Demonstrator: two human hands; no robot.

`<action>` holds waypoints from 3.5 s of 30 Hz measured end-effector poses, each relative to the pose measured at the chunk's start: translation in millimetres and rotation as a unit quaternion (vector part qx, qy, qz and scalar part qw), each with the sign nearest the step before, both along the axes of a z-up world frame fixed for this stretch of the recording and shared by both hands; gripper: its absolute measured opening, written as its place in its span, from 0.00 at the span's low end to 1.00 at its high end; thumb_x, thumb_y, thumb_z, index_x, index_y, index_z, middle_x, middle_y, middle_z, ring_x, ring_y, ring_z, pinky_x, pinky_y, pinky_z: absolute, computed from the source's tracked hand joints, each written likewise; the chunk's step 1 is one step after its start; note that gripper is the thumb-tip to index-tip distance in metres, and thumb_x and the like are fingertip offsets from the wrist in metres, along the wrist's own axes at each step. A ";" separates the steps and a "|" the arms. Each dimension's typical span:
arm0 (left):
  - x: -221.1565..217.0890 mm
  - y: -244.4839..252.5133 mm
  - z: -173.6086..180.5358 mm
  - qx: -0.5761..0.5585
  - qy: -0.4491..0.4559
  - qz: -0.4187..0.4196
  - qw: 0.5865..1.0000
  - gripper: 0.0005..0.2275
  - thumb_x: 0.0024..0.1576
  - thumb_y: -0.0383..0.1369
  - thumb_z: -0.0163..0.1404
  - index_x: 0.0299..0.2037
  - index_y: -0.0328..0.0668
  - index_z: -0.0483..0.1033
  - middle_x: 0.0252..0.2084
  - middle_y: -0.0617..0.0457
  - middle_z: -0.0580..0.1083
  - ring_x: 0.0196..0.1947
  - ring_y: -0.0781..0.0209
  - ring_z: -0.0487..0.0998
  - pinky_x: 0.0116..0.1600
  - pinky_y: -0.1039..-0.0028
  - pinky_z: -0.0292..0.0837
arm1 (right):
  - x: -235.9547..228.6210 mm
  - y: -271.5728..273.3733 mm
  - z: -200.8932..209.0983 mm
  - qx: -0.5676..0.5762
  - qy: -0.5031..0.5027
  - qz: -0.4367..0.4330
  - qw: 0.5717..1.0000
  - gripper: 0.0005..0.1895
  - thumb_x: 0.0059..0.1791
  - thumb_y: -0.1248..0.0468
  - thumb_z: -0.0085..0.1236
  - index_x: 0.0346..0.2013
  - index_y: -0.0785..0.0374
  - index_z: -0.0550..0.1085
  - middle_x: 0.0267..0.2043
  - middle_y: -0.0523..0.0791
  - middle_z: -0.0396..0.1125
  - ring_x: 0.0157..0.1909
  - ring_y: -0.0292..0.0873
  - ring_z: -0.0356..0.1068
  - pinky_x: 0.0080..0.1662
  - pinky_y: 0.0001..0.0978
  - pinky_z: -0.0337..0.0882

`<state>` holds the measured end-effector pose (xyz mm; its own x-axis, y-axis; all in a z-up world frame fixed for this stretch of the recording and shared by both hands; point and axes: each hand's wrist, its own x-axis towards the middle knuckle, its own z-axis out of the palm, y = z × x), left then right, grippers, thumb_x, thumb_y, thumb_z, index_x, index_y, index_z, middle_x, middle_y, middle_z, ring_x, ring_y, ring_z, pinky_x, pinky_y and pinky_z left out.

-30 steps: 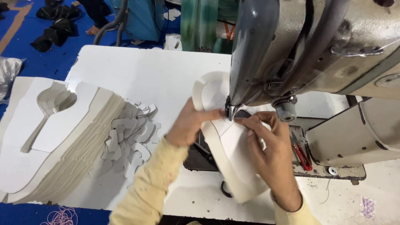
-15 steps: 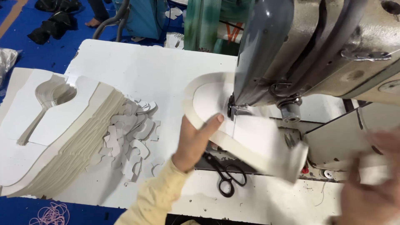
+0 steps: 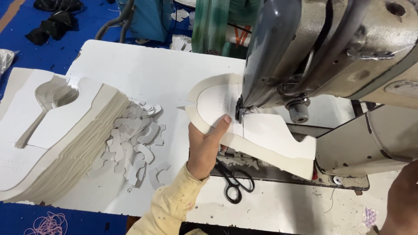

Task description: The person sews white shoe parts using a sewing machine, then cuts the excess thread with scissors. They repeat this process for multiple shoe parts, stacking the finished pieces on the table.

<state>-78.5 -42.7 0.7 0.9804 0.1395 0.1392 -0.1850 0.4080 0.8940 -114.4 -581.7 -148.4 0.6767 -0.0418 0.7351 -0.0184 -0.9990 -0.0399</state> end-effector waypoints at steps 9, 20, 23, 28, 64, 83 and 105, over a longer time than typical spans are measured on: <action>2.0 -4.9 -1.1 -0.061 0.000 0.006 0.998 0.10 0.59 0.33 0.55 0.46 0.34 0.75 0.34 0.55 0.76 0.24 0.71 0.75 0.21 0.78 0.64 | -12.6 81.0 59.9 -0.129 -0.055 -0.116 0.983 0.08 0.62 0.71 0.48 0.45 0.71 0.75 0.39 0.49 0.74 0.36 0.40 0.74 0.39 0.23 0.72; 1.6 -5.7 -2.6 -0.055 0.011 0.015 0.998 0.11 0.59 0.35 0.56 0.45 0.34 0.75 0.34 0.56 0.76 0.25 0.71 0.74 0.22 0.78 0.64 | -13.8 100.7 66.1 -0.064 -0.020 -0.183 0.981 0.11 0.60 0.65 0.50 0.43 0.72 0.75 0.34 0.50 0.73 0.31 0.46 0.73 0.34 0.31 0.72; -0.6 -5.1 -3.0 -0.046 0.020 0.010 0.999 0.11 0.59 0.35 0.56 0.45 0.35 0.75 0.34 0.56 0.76 0.25 0.71 0.75 0.22 0.78 0.65 | -17.3 103.3 66.8 -0.016 -0.002 -0.178 0.984 0.12 0.60 0.65 0.50 0.43 0.75 0.75 0.34 0.54 0.72 0.31 0.50 0.73 0.34 0.36 0.72; -1.2 -4.2 -5.3 -0.049 -0.006 0.004 0.999 0.12 0.60 0.35 0.56 0.45 0.34 0.75 0.35 0.56 0.76 0.26 0.72 0.74 0.23 0.78 0.65 | -19.4 91.1 55.4 -0.024 -0.043 -0.110 0.993 0.10 0.60 0.69 0.51 0.47 0.78 0.70 0.40 0.57 0.72 0.36 0.56 0.72 0.40 0.39 0.72; -95.3 11.4 -94.5 0.334 0.085 -0.126 0.930 0.11 0.63 0.34 0.55 0.50 0.36 0.77 0.33 0.51 0.78 0.26 0.65 0.73 0.32 0.74 0.69 | -26.8 133.5 64.2 0.028 -0.081 -0.020 0.996 0.12 0.56 0.75 0.54 0.53 0.79 0.67 0.49 0.60 0.68 0.47 0.59 0.67 0.54 0.43 0.70; -21.3 61.7 -96.5 0.033 -0.013 0.090 0.995 0.15 0.65 0.40 0.45 0.48 0.36 0.78 0.40 0.52 0.80 0.34 0.63 0.81 0.38 0.71 0.77 | -104.8 417.5 64.0 0.114 0.293 0.195 0.929 0.30 0.41 0.71 0.61 0.59 0.66 0.69 0.58 0.57 0.61 0.55 0.60 0.63 0.55 0.49 0.66; -30.1 71.8 -159.8 0.218 -0.073 0.128 0.965 0.07 0.67 0.26 0.43 0.45 0.32 0.75 0.34 0.52 0.78 0.29 0.62 0.74 0.37 0.73 0.73 | -122.8 411.6 94.1 0.682 0.224 0.232 0.657 0.20 0.43 0.78 0.62 0.49 0.71 0.70 0.31 0.45 0.66 0.24 0.36 0.63 0.22 0.25 0.62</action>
